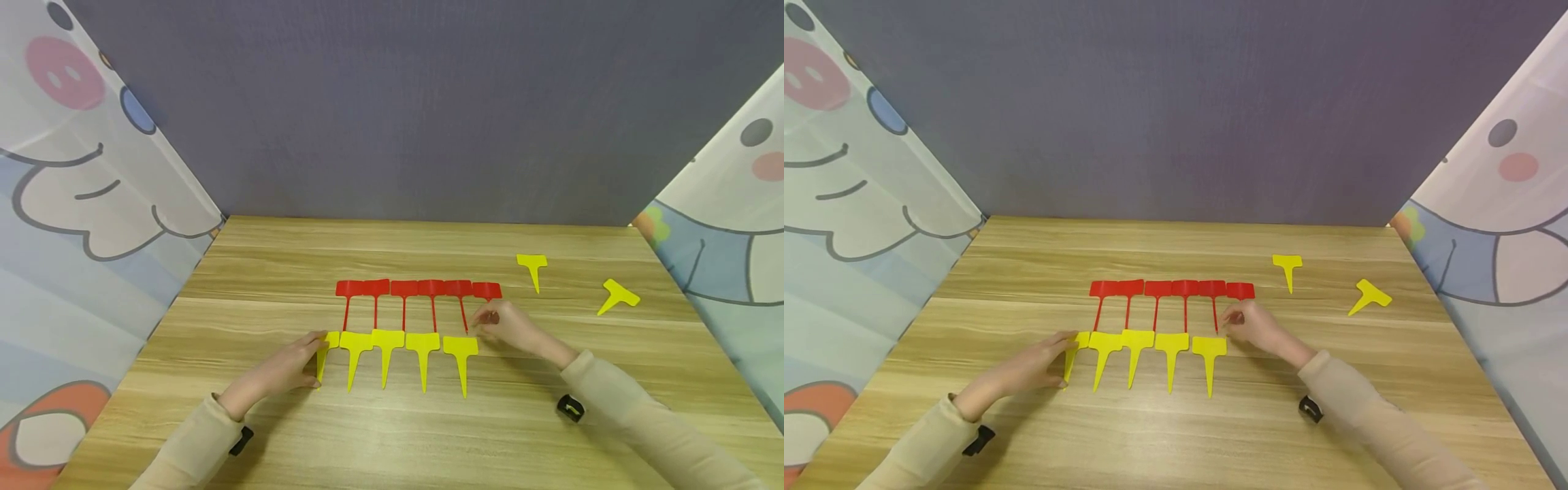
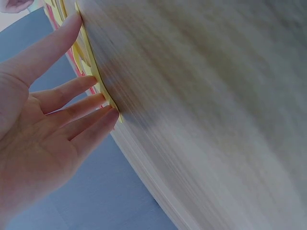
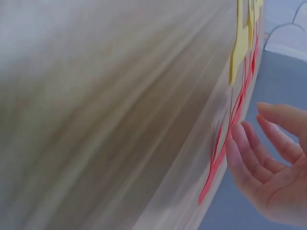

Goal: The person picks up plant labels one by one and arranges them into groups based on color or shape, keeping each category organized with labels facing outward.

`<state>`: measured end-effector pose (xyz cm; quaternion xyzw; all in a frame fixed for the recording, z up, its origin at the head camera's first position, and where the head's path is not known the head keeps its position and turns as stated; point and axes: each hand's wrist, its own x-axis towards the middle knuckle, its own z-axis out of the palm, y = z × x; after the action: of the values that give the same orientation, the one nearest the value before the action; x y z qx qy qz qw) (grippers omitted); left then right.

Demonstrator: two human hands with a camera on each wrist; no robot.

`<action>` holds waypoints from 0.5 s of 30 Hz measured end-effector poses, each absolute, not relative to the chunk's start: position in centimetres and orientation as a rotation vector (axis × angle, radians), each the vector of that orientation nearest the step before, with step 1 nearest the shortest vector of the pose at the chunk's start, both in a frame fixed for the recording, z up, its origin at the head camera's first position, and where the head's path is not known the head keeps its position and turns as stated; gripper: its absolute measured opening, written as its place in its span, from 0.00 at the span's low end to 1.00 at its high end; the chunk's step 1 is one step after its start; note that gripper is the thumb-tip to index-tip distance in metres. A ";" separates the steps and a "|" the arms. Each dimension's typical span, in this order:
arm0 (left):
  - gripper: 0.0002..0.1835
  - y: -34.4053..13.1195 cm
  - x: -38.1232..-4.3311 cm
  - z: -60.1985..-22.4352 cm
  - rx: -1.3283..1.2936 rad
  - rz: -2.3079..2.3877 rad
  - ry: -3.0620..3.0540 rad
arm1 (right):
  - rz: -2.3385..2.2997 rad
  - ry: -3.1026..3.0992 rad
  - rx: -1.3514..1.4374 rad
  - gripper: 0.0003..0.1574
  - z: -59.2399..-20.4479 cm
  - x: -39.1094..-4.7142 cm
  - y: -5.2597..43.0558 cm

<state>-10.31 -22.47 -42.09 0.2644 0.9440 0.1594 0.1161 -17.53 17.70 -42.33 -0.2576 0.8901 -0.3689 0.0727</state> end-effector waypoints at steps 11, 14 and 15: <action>0.35 -22.4 -10.3 -42.1 0.785 0.456 2.769 | -1.155 2.698 -0.650 0.11 -42.3 -19.5 19.8; 0.35 -22.5 -10.3 -42.1 0.781 0.454 2.770 | -1.171 2.711 -0.624 0.12 -42.3 -20.0 20.3; 0.35 -22.5 -10.3 -42.1 0.780 0.453 2.770 | -1.172 2.719 -0.607 0.12 -42.2 -20.2 20.5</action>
<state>-10.31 -22.47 -42.13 0.2659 0.9447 0.1544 0.1140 -20.19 20.50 -42.25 -0.2006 0.8980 -0.3871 0.0595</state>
